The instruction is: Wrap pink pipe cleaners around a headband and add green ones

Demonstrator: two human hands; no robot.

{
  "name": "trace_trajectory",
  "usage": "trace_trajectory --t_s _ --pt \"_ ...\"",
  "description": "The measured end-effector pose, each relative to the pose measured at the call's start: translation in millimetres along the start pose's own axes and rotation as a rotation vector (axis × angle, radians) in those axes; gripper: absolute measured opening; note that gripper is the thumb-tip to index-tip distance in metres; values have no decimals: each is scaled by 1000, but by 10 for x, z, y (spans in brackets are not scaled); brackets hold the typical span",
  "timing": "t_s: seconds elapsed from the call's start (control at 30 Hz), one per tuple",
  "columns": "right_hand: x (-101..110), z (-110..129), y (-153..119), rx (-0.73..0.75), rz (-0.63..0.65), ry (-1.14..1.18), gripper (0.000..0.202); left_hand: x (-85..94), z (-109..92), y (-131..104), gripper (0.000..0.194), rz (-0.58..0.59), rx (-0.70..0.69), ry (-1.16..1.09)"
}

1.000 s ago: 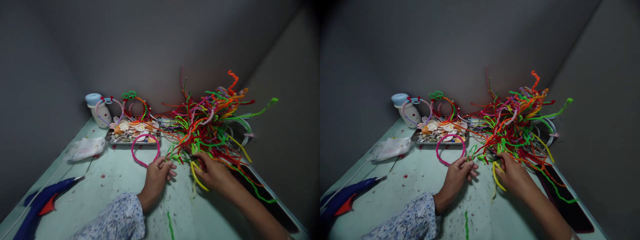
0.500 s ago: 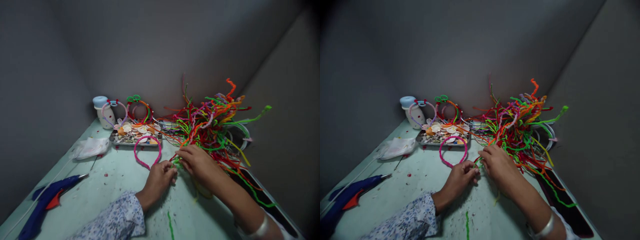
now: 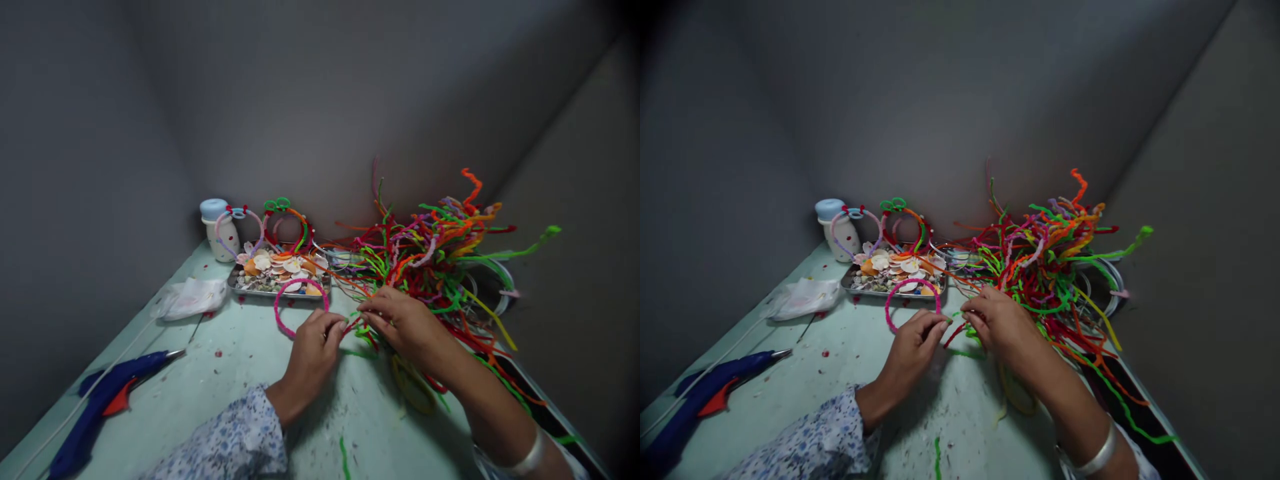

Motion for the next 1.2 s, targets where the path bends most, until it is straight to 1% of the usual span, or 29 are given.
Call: trace_trajectory --t_s 0.03,0.1,0.17,0.23,0.3,0.37,0.43,0.57,0.73,0.87,0.93,1.07,1.13,1.2 --pt "5 21 47 -36 3 34 19 14 9 29 22 -8 43 -34" --pt "-16 49 136 -128 18 140 18 28 50 84 22 -3 178 -150" --pt "-87 46 205 -264 58 307 18 29 92 131 26 18 323 -290" --pt "-197 31 246 -410 108 501 20 36 111 171 30 25 410 -398" --pt "-310 22 270 -526 126 682 22 48 125 199 32 13 453 -457" --pt "-402 22 286 -597 101 822 24 50 147 207 32 0 492 -475" --pt "-473 22 288 -653 56 911 24 45 169 206 33 -8 519 -472" --pt "-566 21 265 -754 -15 1012 25 36 202 219 34 -15 547 -468" --pt "-634 40 257 -787 -52 1079 31 37 225 253 37 -10 534 -504" --pt "-670 53 256 -774 -116 1073 33 41 233 259 37 -13 527 -467" --pt "-678 53 253 -774 -120 1064 32 45 225 261 35 -22 518 -450" --pt "-610 20 256 -740 -32 1023 36 44 191 261 35 -4 504 -422" --pt "-519 -3 267 -689 21 1019 42 44 163 255 35 18 497 -405" --pt "-418 -25 271 -648 77 1022 44 44 130 243 34 37 490 -405"
Point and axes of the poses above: each hand's wrist, its own y-axis towards the middle knuckle, its own x-axis out of the back of the hand, z = x × y, the point moved 5 cm from there along y, towards the middle knuckle, and after that the axes turned 15 degrees about -z, right-handed, at the moved point
